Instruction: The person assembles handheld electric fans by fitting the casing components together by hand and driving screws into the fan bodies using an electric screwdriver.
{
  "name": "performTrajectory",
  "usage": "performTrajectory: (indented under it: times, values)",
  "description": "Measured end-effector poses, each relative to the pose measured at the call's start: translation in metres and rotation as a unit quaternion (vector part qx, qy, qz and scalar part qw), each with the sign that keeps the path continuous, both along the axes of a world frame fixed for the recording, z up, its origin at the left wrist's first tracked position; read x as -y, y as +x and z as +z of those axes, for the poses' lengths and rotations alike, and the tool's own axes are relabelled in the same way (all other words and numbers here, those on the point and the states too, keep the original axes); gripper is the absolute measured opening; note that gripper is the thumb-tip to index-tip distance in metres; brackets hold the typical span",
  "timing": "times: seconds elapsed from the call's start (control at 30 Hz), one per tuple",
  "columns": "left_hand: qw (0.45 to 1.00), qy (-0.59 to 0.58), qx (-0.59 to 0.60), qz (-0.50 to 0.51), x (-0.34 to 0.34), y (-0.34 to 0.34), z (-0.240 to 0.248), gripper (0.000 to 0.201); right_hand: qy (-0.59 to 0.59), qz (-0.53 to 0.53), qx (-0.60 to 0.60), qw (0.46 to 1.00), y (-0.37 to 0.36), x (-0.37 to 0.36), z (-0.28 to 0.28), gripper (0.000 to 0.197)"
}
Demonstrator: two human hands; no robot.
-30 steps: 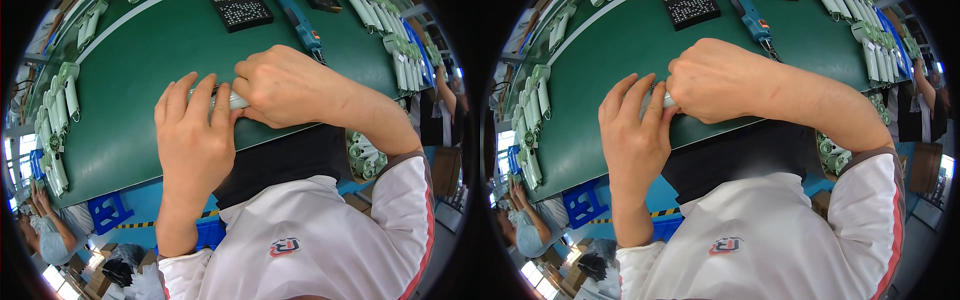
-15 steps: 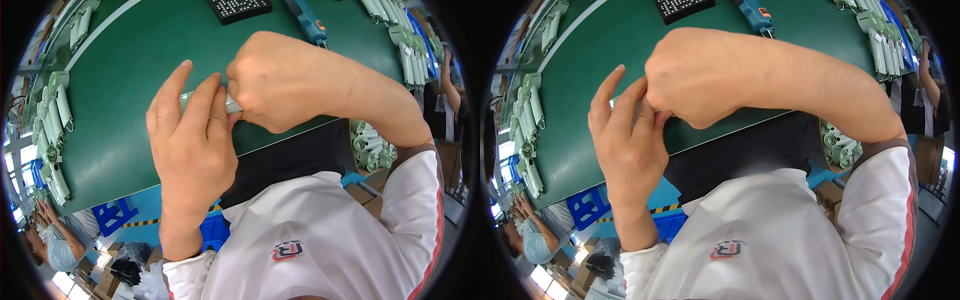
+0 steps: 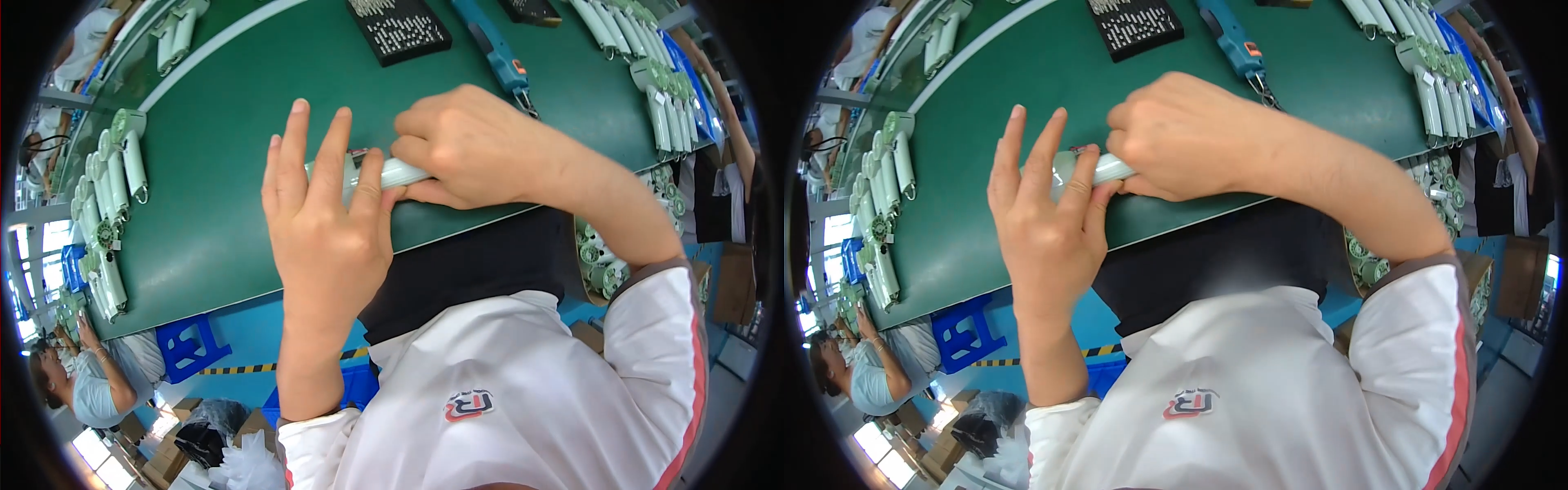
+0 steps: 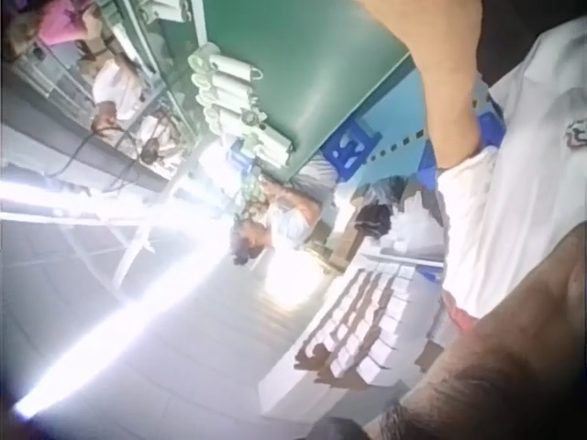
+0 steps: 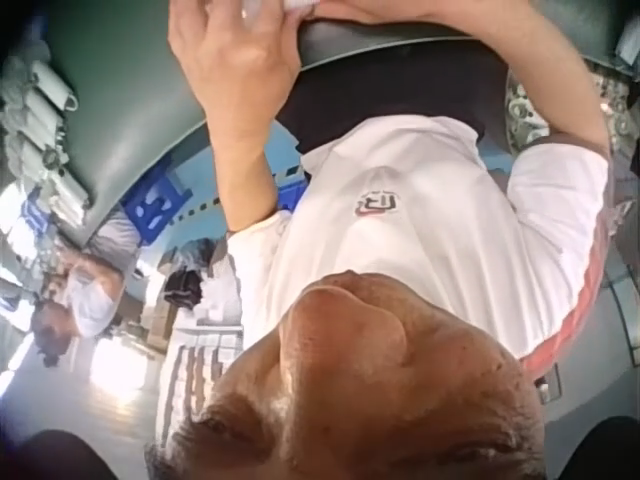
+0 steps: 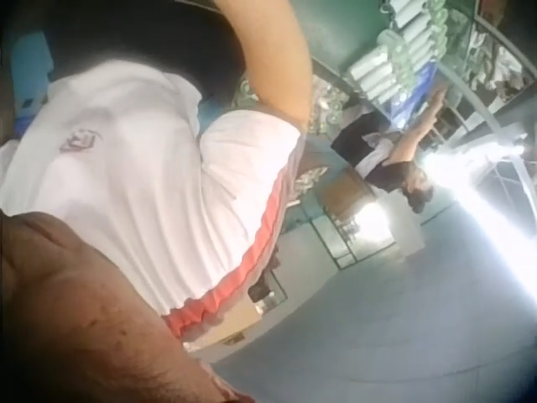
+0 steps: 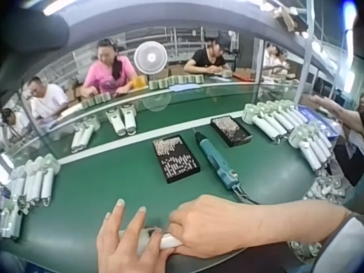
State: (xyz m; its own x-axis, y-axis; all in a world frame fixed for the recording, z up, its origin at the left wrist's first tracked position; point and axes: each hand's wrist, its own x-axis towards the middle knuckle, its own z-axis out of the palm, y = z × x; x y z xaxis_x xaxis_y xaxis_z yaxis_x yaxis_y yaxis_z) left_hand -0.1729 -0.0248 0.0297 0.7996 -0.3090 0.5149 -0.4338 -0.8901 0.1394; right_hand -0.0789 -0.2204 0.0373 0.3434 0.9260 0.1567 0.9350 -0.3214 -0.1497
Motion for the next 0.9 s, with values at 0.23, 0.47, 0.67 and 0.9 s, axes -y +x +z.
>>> performTrajectory:
  times: [0.23, 0.47, 0.67, 0.9]
  values:
    - [0.999, 0.005, 0.041, 0.018, 0.002, -0.007, -0.001, 0.027, 0.19, -0.064, -0.015, 0.98, -0.019, 0.017, -0.024, 0.036]
    - [0.982, -0.101, 0.151, 0.058, 0.015, -0.068, -0.005, 0.031, 0.307, -0.124, 0.008, 0.944, -0.037, 0.015, -0.016, 0.034]
    - [0.754, -0.631, -0.178, 0.043, 0.036, -0.061, -0.021, 0.031, 0.324, -0.139, 0.038, 0.935, -0.058, 0.003, -0.008, 0.038]
    - [0.652, -0.733, -0.19, -0.041, 0.044, -0.046, -0.013, 0.027, 0.352, -0.137, 0.058, 0.924, -0.07, -0.004, -0.005, 0.039]
